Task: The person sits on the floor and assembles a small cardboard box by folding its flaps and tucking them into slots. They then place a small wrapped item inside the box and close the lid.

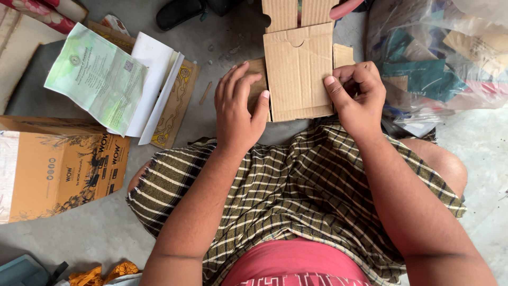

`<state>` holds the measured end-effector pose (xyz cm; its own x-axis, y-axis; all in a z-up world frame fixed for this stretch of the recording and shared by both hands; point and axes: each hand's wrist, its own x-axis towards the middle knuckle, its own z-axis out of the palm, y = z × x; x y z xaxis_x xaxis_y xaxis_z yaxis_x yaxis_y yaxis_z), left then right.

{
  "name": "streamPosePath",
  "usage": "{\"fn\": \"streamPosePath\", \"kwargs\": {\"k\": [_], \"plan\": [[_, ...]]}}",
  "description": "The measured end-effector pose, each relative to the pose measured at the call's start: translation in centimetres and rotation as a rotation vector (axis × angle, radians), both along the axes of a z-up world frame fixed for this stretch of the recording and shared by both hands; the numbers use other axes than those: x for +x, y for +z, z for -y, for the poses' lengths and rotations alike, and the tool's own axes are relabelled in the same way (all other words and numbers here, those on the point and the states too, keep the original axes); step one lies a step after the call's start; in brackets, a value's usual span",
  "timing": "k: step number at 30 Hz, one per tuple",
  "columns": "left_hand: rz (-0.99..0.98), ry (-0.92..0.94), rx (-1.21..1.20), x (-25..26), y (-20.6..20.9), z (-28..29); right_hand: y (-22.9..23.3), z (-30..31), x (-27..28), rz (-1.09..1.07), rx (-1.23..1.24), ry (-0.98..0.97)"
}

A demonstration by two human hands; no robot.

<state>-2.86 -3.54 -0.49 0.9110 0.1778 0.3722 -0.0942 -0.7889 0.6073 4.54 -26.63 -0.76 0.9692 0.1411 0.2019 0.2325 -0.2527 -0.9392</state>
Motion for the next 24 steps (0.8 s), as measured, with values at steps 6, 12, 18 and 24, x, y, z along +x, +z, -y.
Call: {"fn": "streamPosePath", "kwargs": {"k": [6,12,18,24], "plan": [[0.007,-0.008,-0.011,0.0,-0.1,-0.1,1.0,-0.5,-0.1,0.007,-0.008,-0.009],[-0.009,-0.005,-0.007,0.0,-0.1,-0.1,0.6,-0.3,0.2,-0.064,0.100,0.017],[-0.005,-0.016,-0.008,0.0,-0.2,-0.2,0.1,0.0,0.2,-0.085,0.117,0.032],[-0.010,-0.010,-0.006,0.1,-0.2,-0.1,-0.3,0.2,0.2,-0.087,0.127,0.039]]}}
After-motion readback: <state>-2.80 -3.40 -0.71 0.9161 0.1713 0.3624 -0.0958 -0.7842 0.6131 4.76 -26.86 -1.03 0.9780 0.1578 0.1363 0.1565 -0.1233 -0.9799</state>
